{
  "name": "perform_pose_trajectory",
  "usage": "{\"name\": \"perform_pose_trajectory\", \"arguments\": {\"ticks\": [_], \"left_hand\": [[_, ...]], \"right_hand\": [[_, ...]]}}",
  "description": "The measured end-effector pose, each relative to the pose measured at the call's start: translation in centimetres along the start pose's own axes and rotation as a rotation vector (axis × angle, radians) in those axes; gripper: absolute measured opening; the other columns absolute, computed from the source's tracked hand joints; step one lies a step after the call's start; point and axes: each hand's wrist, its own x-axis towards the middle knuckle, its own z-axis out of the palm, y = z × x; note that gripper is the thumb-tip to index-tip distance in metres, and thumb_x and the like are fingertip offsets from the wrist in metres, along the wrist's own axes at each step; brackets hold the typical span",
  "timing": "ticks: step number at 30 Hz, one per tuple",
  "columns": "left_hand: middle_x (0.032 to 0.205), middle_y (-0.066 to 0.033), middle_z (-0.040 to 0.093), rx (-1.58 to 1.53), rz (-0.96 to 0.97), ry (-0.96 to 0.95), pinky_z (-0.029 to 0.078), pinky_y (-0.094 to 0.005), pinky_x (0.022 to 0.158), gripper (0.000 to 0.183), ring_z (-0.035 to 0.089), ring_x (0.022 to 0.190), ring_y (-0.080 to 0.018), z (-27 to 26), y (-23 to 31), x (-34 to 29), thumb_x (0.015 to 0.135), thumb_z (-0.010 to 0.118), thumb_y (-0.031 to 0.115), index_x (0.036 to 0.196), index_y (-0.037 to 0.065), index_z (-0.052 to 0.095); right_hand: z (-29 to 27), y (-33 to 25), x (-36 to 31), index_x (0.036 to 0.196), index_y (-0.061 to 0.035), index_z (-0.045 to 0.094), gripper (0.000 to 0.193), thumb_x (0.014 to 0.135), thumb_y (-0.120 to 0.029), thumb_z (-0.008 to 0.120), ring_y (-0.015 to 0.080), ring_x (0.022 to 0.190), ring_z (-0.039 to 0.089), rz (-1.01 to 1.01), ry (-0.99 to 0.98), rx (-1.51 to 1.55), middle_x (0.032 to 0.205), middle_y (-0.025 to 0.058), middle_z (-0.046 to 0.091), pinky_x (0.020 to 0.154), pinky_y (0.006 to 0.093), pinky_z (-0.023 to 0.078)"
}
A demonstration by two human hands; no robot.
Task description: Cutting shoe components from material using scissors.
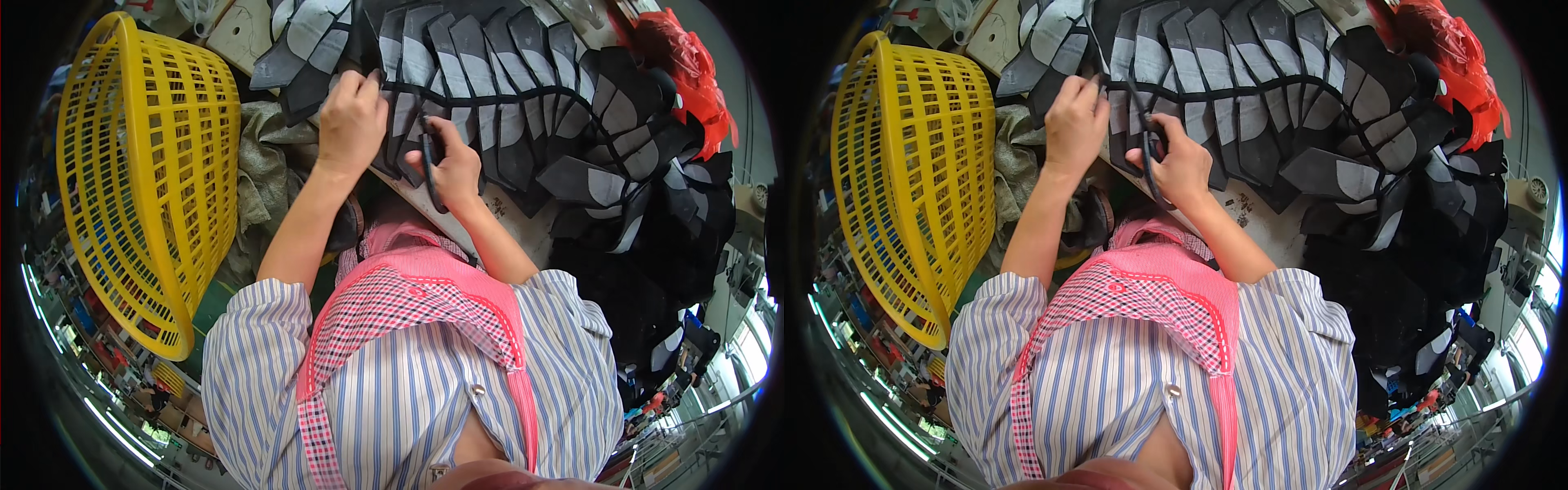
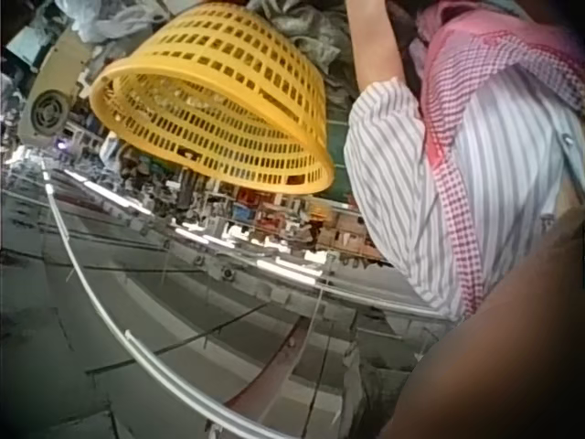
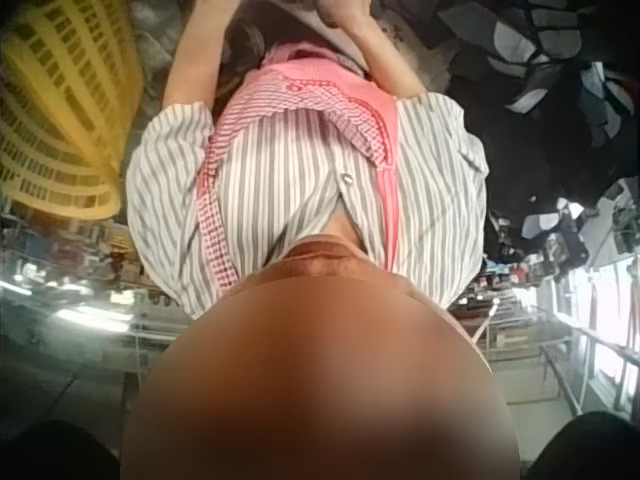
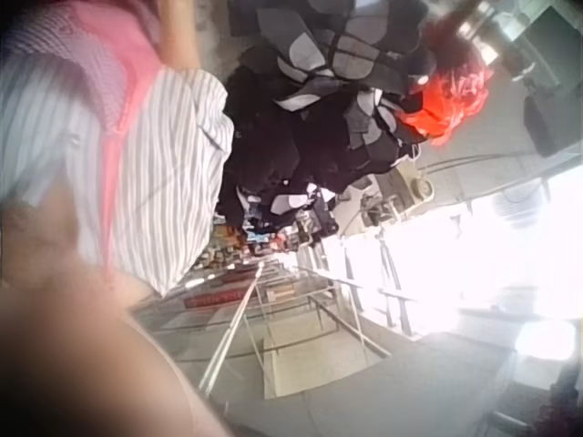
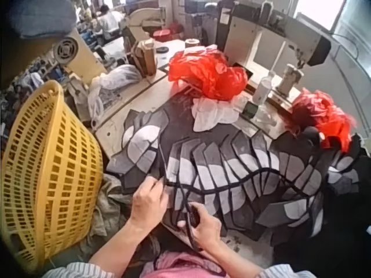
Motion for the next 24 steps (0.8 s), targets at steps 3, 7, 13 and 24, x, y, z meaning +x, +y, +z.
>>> {"name": "perform_pose_trajectory", "arguments": {"ticks": [3, 7, 13, 24], "left_hand": [[0.082, -0.0083, 0.056, -0.394, -0.152, -0.129, 0.044, -0.0287, 0.066, 0.023, 0.055, 0.075, -0.0209, -1.4, -3.9, 3.6, 0.074, 0.055, 0.006, 0.096, -0.001, 0.055], [0.101, -0.0063, 0.056, -1.164, -0.357, 0.089, 0.04, -0.0207, 0.079, 0.032, 0.052, 0.088, -0.0114, -3.8, -14.0, 7.4, 0.078, 0.055, 0.002, 0.109, 0.002, 0.05], [0.098, -0.0093, 0.055, -1.239, -0.137, 0.553, 0.043, -0.0243, 0.077, 0.03, 0.053, 0.084, -0.0147, -7.1, -12.3, 9.4, 0.076, 0.054, -0.003, 0.105, 0.001, 0.05], [0.136, -0.0219, 0.003, -0.517, -0.196, 0.005, 0.015, -0.0292, 0.1, 0.082, 0.015, 0.126, -0.0274, 4.6, -5.6, 5.1, 0.075, 0.05, 0.005, 0.128, -0.001, -0.012]], "right_hand": [[-0.7, 0.7, -0.4, 0.102, -0.0015, 0.049, 0.047, 0.075, -0.038, 0.06, 0.0054, 0.056, 0.038, 0.18, -0.016, 0.586, 0.062, -0.0028, 0.043, 0.05, 0.0187, 0.031], [-0.7, 1.6, -1.6, 0.103, -0.0017, 0.048, 0.042, 0.078, -0.034, 0.056, 0.0035, 0.056, 0.033, 0.293, -0.204, 0.62, 0.062, -0.005, 0.04, 0.05, 0.0174, 0.027], [-0.5, 1.2, -1.9, 0.108, -0.0001, 0.042, 0.05, 0.081, -0.041, 0.05, 0.0019, 0.043, 0.033, 0.28, -0.245, 0.73, 0.059, -0.0037, 0.039, 0.04, 0.0153, 0.026], [-0.5, 1.3, -0.5, 0.108, -0.0002, 0.042, 0.041, 0.085, -0.034, 0.044, 0.0032, 0.043, 0.035, 0.387, -0.253, 0.78, 0.06, -0.0016, 0.04, 0.039, 0.0157, 0.026]]}}
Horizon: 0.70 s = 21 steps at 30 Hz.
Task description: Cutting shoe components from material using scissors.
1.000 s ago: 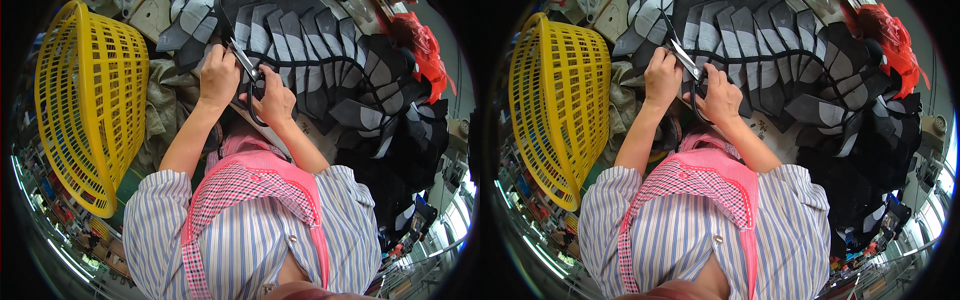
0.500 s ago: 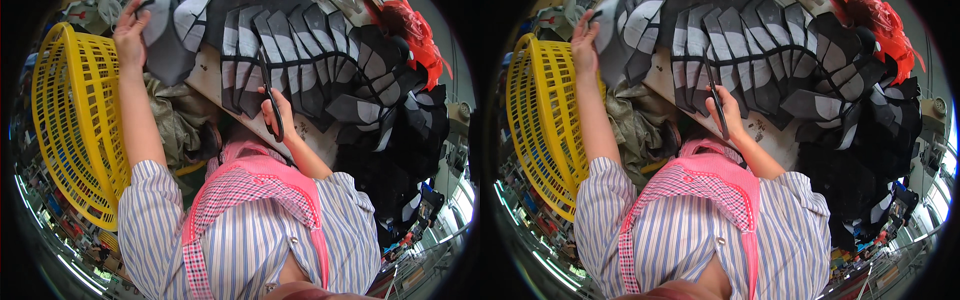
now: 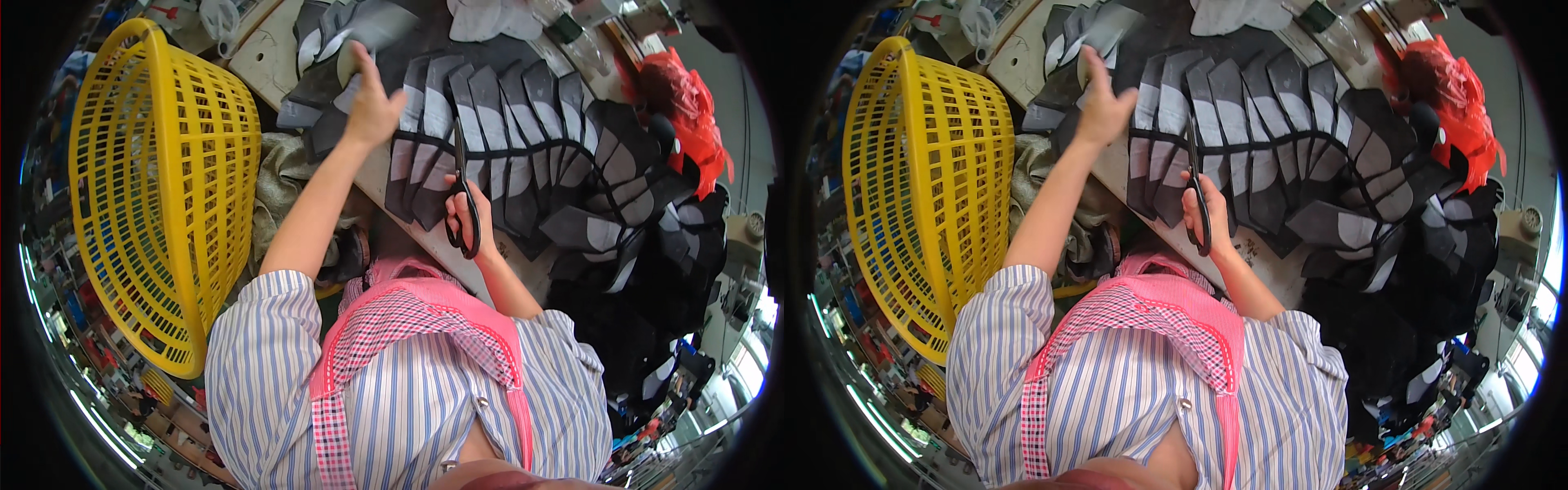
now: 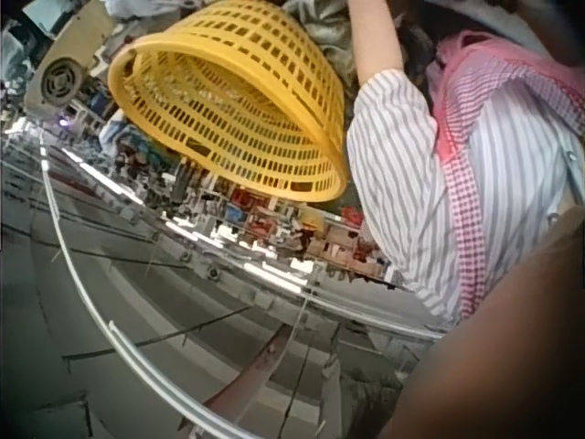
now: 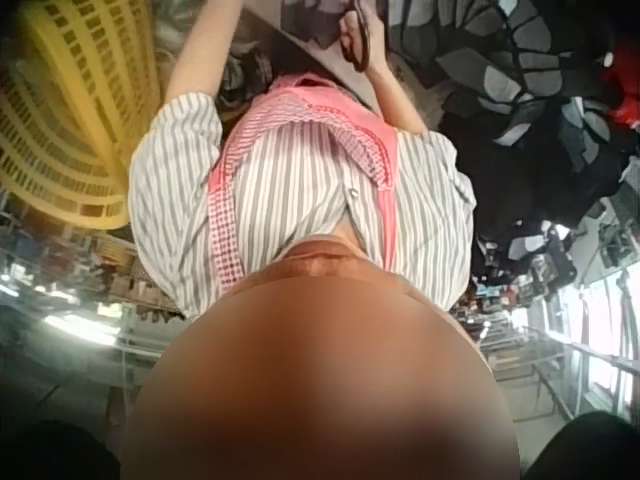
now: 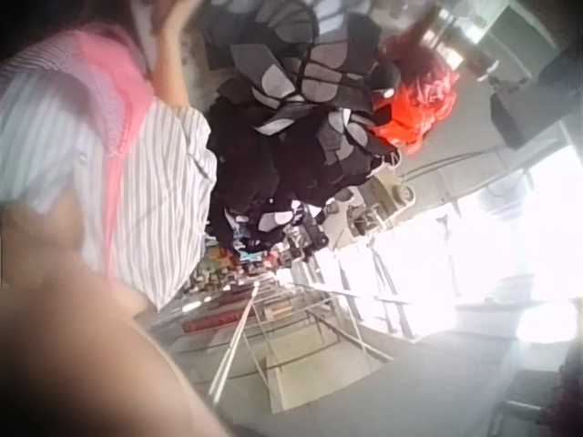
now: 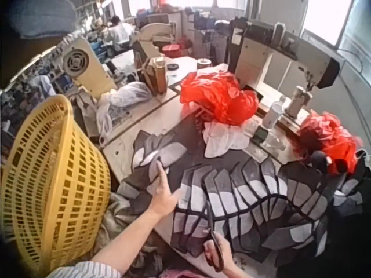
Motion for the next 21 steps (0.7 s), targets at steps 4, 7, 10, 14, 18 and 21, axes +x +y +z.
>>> {"name": "perform_pose_trajectory", "arguments": {"ticks": [4, 7, 10, 14, 18, 21], "left_hand": [[0.109, -0.0184, 0.052, -0.023, -0.404, -0.24, 0.038, -0.0267, 0.085, 0.073, 0.047, 0.106, -0.0254, -1.0, 0.6, 0.1, 0.073, 0.058, 0.021, 0.13, 0.001, 0.016], [0.093, -0.0112, 0.059, 0.345, -0.259, -0.173, 0.042, -0.0315, 0.078, 0.061, 0.052, 0.094, -0.0261, -4.1, 2.7, 3.5, 0.066, 0.065, 0.033, 0.117, 0.009, 0.043], [0.1, -0.0114, 0.053, 0.538, 0.225, 0.09, 0.04, -0.0353, 0.082, 0.066, 0.046, 0.098, -0.0273, -3.9, -2.8, 6.0, 0.059, 0.069, 0.04, 0.115, 0.013, 0.046], [0.103, -0.0122, 0.047, 0.731, 0.462, -0.324, 0.038, -0.0387, 0.084, 0.079, 0.043, 0.102, -0.0277, -3.3, -2.9, 7.1, 0.055, 0.072, 0.036, 0.122, 0.014, 0.036], [0.11, -0.0165, 0.043, 0.68, -0.163, -0.179, 0.031, -0.0375, 0.091, 0.085, 0.036, 0.11, -0.0294, -3.7, 1.1, 6.2, 0.058, 0.069, 0.039, 0.128, 0.017, 0.027], [0.127, -0.0288, 0.023, 0.697, -0.378, 0.029, 0.026, -0.0429, 0.094, 0.095, 0.02, 0.119, -0.0421, -4.0, -6.6, 3.7, 0.059, 0.056, 0.065, 0.13, 0.013, 0.021]], "right_hand": [[-1.2, -0.2, 0.1, 0.109, -0.0008, 0.042, 0.045, 0.083, -0.036, 0.048, 0.0032, 0.042, 0.033, -0.061, -0.033, -0.007, 0.06, -0.0021, 0.039, 0.039, 0.0158, 0.026], [-1.8, -0.7, 0.8, 0.11, -0.0007, 0.041, 0.051, 0.08, -0.04, 0.052, 0.0032, 0.043, 0.034, -0.036, 0.014, -0.059, 0.06, -0.0023, 0.039, 0.04, 0.0158, 0.026], [-0.5, -1.5, 2.0, 0.111, 0.0002, 0.041, 0.055, 0.078, -0.042, 0.054, 0.0033, 0.045, 0.035, -0.089, -0.074, -0.13, 0.062, -0.0024, 0.04, 0.04, 0.0157, 0.027], [0.5, -2.4, 2.9, 0.109, -0.0025, 0.043, 0.047, 0.078, -0.036, 0.055, 0.0025, 0.045, 0.034, -0.032, -0.117, -0.042, 0.059, -0.0049, 0.038, 0.04, 0.0162, 0.025], [-0.8, -2.8, 3.0, 0.108, -0.0042, 0.044, 0.04, 0.079, -0.029, 0.056, 0.0017, 0.044, 0.032, -0.027, 0.012, -0.014, 0.056, -0.0075, 0.036, 0.039, 0.0162, 0.023], [-0.4, -3.2, 3.7, 0.109, -0.0033, 0.044, 0.035, 0.081, -0.023, 0.052, 0.0017, 0.045, 0.032, -0.043, -0.034, -0.023, 0.056, -0.0073, 0.036, 0.039, 0.0163, 0.024]]}}
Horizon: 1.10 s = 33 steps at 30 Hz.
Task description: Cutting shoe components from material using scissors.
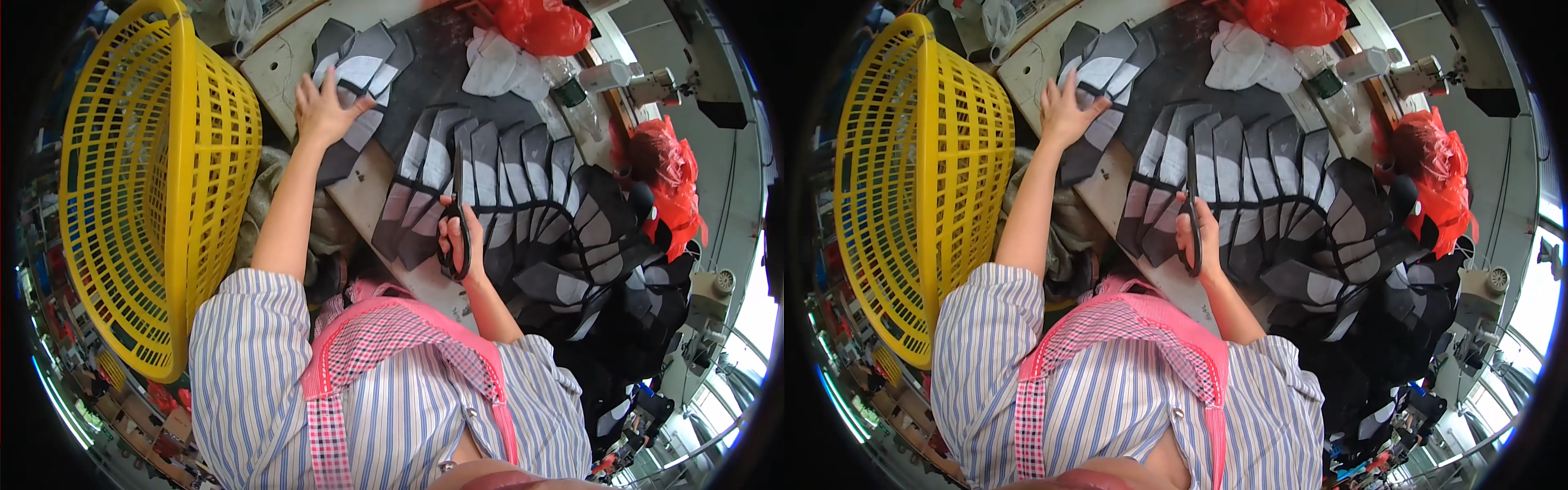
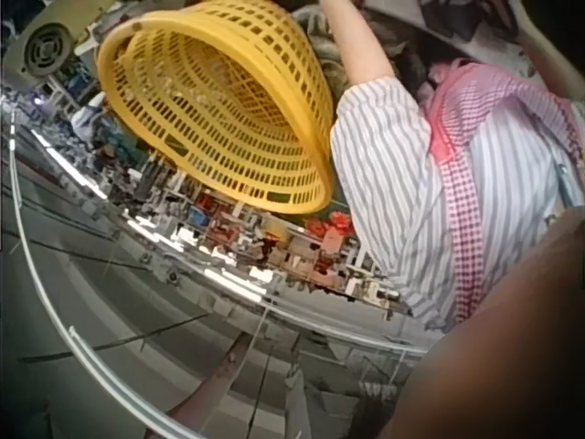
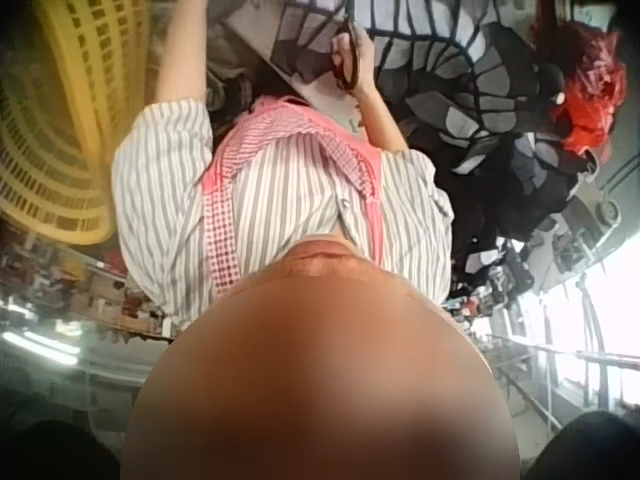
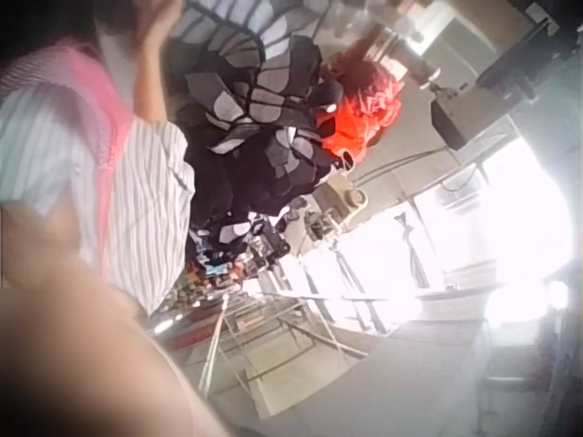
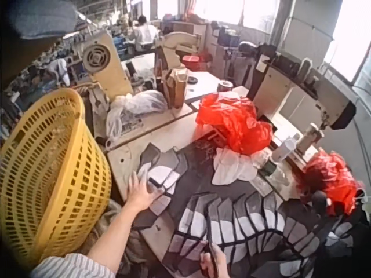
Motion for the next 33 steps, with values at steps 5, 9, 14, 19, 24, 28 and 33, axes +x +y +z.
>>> {"name": "perform_pose_trajectory", "arguments": {"ticks": [5, 9, 14, 19, 24, 28, 33], "left_hand": [[0.129, -0.0279, 0.021, -0.851, -0.272, -0.218, 0.024, -0.0355, 0.096, 0.122, 0.024, 0.121, -0.0327, 0.5, -3.7, 1.6, 0.052, 0.067, 0.06, 0.129, -0.006, 0.0], [0.128, -0.0267, 0.023, -0.956, -0.332, -0.514, 0.026, -0.0324, 0.096, 0.127, 0.029, 0.118, -0.0284, 1.2, -2.8, 1.7, 0.049, 0.075, 0.05, 0.127, -0.009, -0.006], [0.128, -0.0252, 0.024, -0.972, -0.281, -0.474, 0.027, -0.033, 0.095, 0.127, 0.029, 0.118, -0.0274, 0.7, 2.0, -1.5, 0.044, 0.08, 0.043, 0.127, -0.009, -0.001], [0.101, -0.011, 0.052, -0.974, -0.068, -0.414, 0.039, -0.0304, 0.083, 0.081, 0.049, 0.093, -0.0198, -3.3, 4.9, -0.3, 0.049, 0.08, 0.027, 0.112, -0.001, 0.04], [0.102, -0.0149, 0.054, -0.222, 0.834, -0.334, 0.035, -0.0286, 0.086, 0.064, 0.049, 0.097, -0.0204, -15.4, 9.8, 7.2, 0.055, 0.069, 0.029, 0.107, -0.003, 0.049], [0.098, -0.015, 0.048, 0.25, 0.575, -1.096, 0.037, -0.0319, 0.08, 0.046, 0.048, 0.091, -0.027, -16.8, 22.4, 8.2, 0.057, 0.069, 0.018, 0.097, 0.001, 0.053], [0.053, -0.0147, 0.053, 0.742, 1.573, -0.547, 0.039, -0.0397, 0.067, 0.036, 0.054, 0.061, -0.0302, -11.4, 19.5, 7.8, 0.063, 0.058, 0.041, 0.055, 0.005, 0.06]], "right_hand": [[1.2, -0.2, 2.0, 0.109, -0.0045, 0.045, 0.032, 0.077, -0.01, 0.049, 0.0028, 0.047, 0.034, 0.066, -0.029, -0.08, 0.059, -0.0055, 0.039, 0.041, 0.0175, 0.027], [2.7, 2.2, 4.7, 0.108, -0.0036, 0.041, 0.032, 0.081, -0.018, 0.05, 0.0041, 0.047, 0.033, 0.0, 0.039, -0.04, 0.061, -0.0043, 0.037, 0.04, 0.0173, 0.027], [4.2, 3.7, 6.1, 0.107, -0.0029, 0.041, 0.035, 0.083, -0.028, 0.05, 0.005, 0.046, 0.034, -0.036, 0.014, 0.126, 0.062, -0.0015, 0.039, 0.041, 0.0173, 0.029], [1.5, 1.8, 3.7, 0.109, -0.0022, 0.039, 0.046, 0.083, -0.039, 0.048, 0.0052, 0.047, 0.037, -0.069, 0.014, 0.333, 0.064, -0.0007, 0.041, 0.042, 0.0169, 0.03], [-0.5, -0.1, -0.4, 0.111, 0.0014, 0.038, 0.056, 0.08, -0.044, 0.049, 0.0059, 0.049, 0.037, -0.206, 0.007, 0.291, 0.065, 0.0007, 0.042, 0.044, 0.0178, 0.03], [-4.0, 1.7, -3.1, 0.109, -0.0001, 0.039, 0.052, 0.08, -0.042, 0.05, 0.0061, 0.047, 0.037, -0.198, 0.268, 0.352, 0.065, 0.0015, 0.042, 0.043, 0.017, 0.03], [-5.8, 2.3, -8.3, 0.108, -0.0002, 0.039, 0.036, 0.084, -0.025, 0.048, 0.0043, 0.046, 0.036, -0.231, 0.539, 0.355, 0.063, 0.0003, 0.04, 0.042, 0.0163, 0.03]]}}
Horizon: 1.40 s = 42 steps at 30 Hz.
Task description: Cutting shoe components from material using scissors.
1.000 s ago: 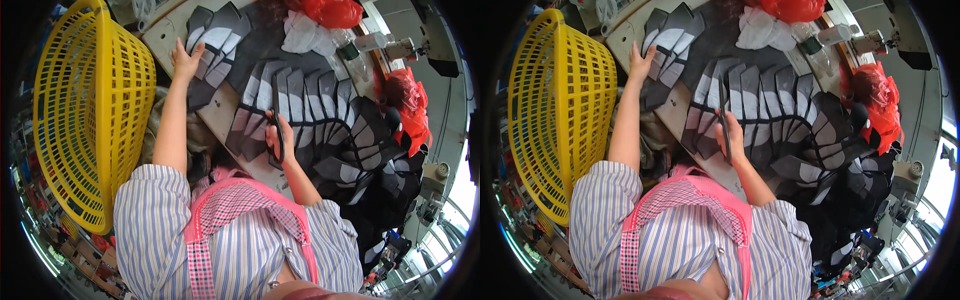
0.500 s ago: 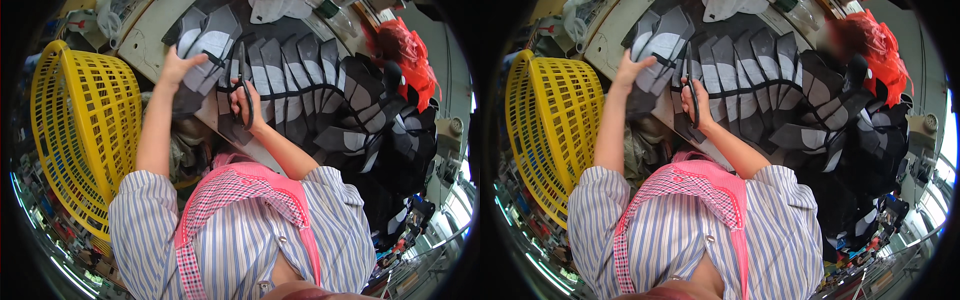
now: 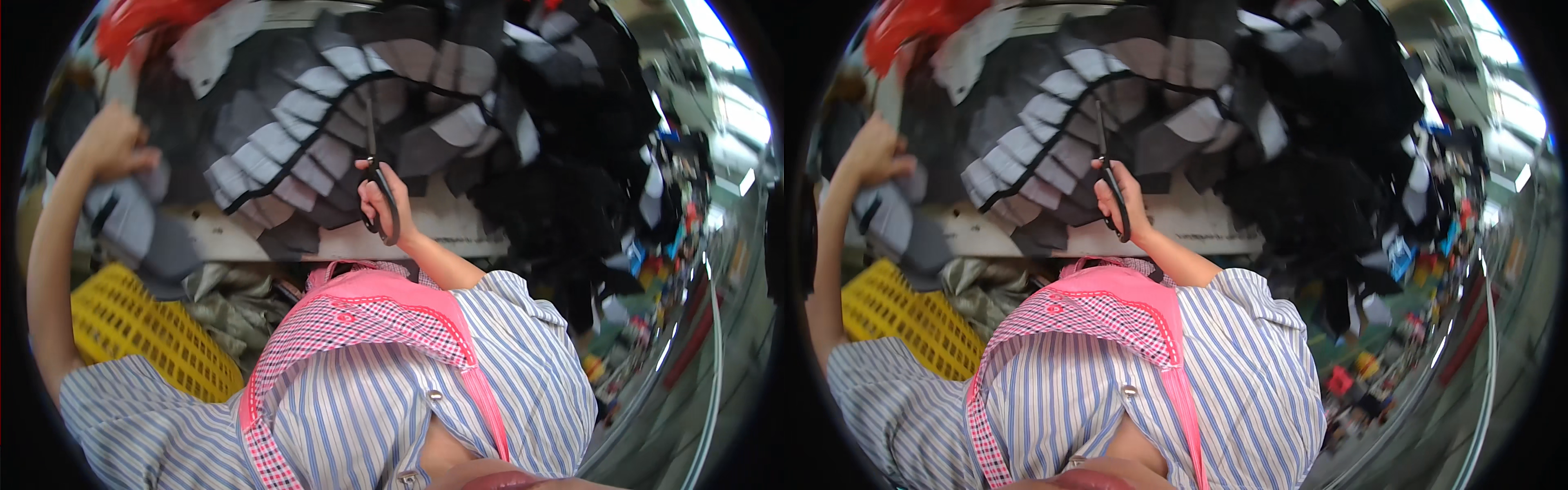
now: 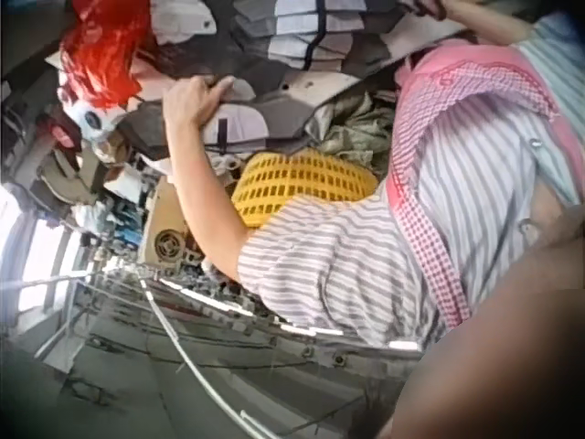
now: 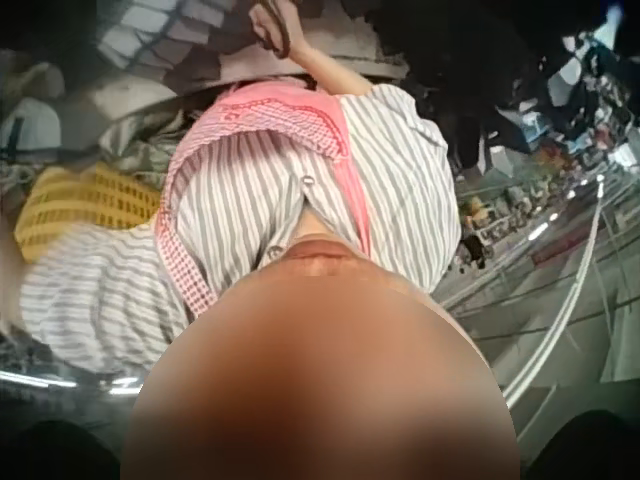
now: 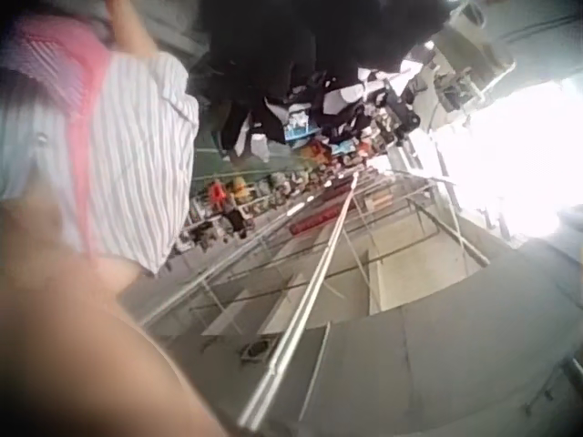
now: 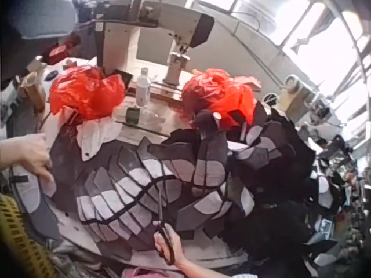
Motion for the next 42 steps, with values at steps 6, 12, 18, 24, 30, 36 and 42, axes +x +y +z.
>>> {"name": "perform_pose_trajectory", "arguments": {"ticks": [6, 12, 18, 24, 30, 36, 42], "left_hand": [[0.058, -0.0103, 0.054, 0.033, 0.29, -0.253, 0.026, -0.0432, 0.09, 0.03, 0.054, 0.07, -0.0261, 12.3, -3.7, 6.1, 0.071, 0.053, 0.033, 0.056, 0.008, 0.059], [0.114, -0.0132, 0.044, 0.054, -0.041, 0.5, 0.028, -0.039, 0.094, 0.027, 0.037, 0.112, -0.0301, 17.1, -7.0, 5.4, 0.075, 0.053, 0.015, 0.099, 0.004, 0.053], [0.083, -0.0078, 0.059, -0.73, -0.944, 1.261, 0.043, -0.0294, 0.068, 0.022, 0.055, 0.076, -0.0195, 13.2, 5.2, 2.5, 0.078, 0.055, 0.025, 0.092, 0.008, 0.059], [0.098, -0.0138, 0.045, -1.039, -1.344, 1.075, 0.041, -0.0336, 0.071, 0.071, 0.05, 0.073, -0.0225, 22.3, 22.1, 0.7, 0.058, 0.074, 0.029, 0.114, 0.004, 0.036], [0.079, -0.0084, 0.052, -1.792, -1.304, 0.908, 0.044, -0.025, 0.061, 0.076, 0.053, 0.066, -0.0136, 20.2, 23.3, -0.6, 0.057, 0.075, 0.013, 0.118, 0.003, 0.029], [0.074, -0.0052, 0.052, -0.878, -0.968, 1.145, 0.041, -0.0233, 0.054, 0.034, 0.05, 0.06, -0.013, 13.9, 24.7, -3.0, 0.066, 0.063, 0.0, 0.098, 0.008, 0.054], [0.075, -0.0058, 0.052, -0.672, -1.151, 1.156, 0.041, -0.0246, 0.055, 0.031, 0.05, 0.06, -0.0174, 15.6, 27.4, -3.8, 0.067, 0.063, 0.004, 0.096, 0.006, 0.053]], "right_hand": [[-1.2, 1.6, -1.5, 0.106, -0.0037, 0.042, 0.028, 0.081, -0.014, 0.05, 0.0019, 0.043, 0.033, -0.068, 0.241, -0.009, 0.059, -0.0043, 0.038, 0.039, 0.0166, 0.027], [1.0, 2.3, -1.3, 0.105, -0.0049, 0.044, 0.024, 0.086, -0.019, 0.041, 0.0045, 0.04, 0.031, 0.051, 0.222, 0.122, 0.057, -0.0028, 0.037, 0.037, 0.0174, 0.025], [3.8, 2.3, -1.5, 0.106, -0.0018, 0.043, 0.03, 0.081, -0.019, 0.046, 0.0048, 0.044, 0.034, 0.223, -0.162, -0.042, 0.058, -0.0019, 0.038, 0.04, 0.0171, 0.028], [4.2, 4.2, -0.8, 0.116, -0.002, 0.036, 0.065, 0.076, -0.05, 0.051, 0.0055, 0.054, 0.037, 0.371, -0.647, -0.157, 0.07, 0.0, 0.04, 0.048, 0.0175, 0.03], [5.1, 6.3, -1.2, 0.115, -0.0026, 0.037, 0.061, 0.078, -0.05, 0.048, 0.0053, 0.054, 0.035, 0.497, -0.726, -0.158, 0.069, -0.0006, 0.039, 0.049, 0.0173, 0.029], [5.0, 6.5, -2.6, 0.114, -0.0027, 0.038, 0.065, 0.075, -0.054, 0.049, 0.0055, 0.055, 0.035, 0.504, -0.828, -0.195, 0.07, -0.0013, 0.039, 0.05, 0.0175, 0.029], [6.2, 9.8, -4.1, 0.115, -0.0032, 0.038, 0.068, 0.073, -0.055, 0.051, 0.0051, 0.056, 0.034, 0.496, -0.866, -0.148, 0.069, -0.0022, 0.038, 0.049, 0.017, 0.028]]}}
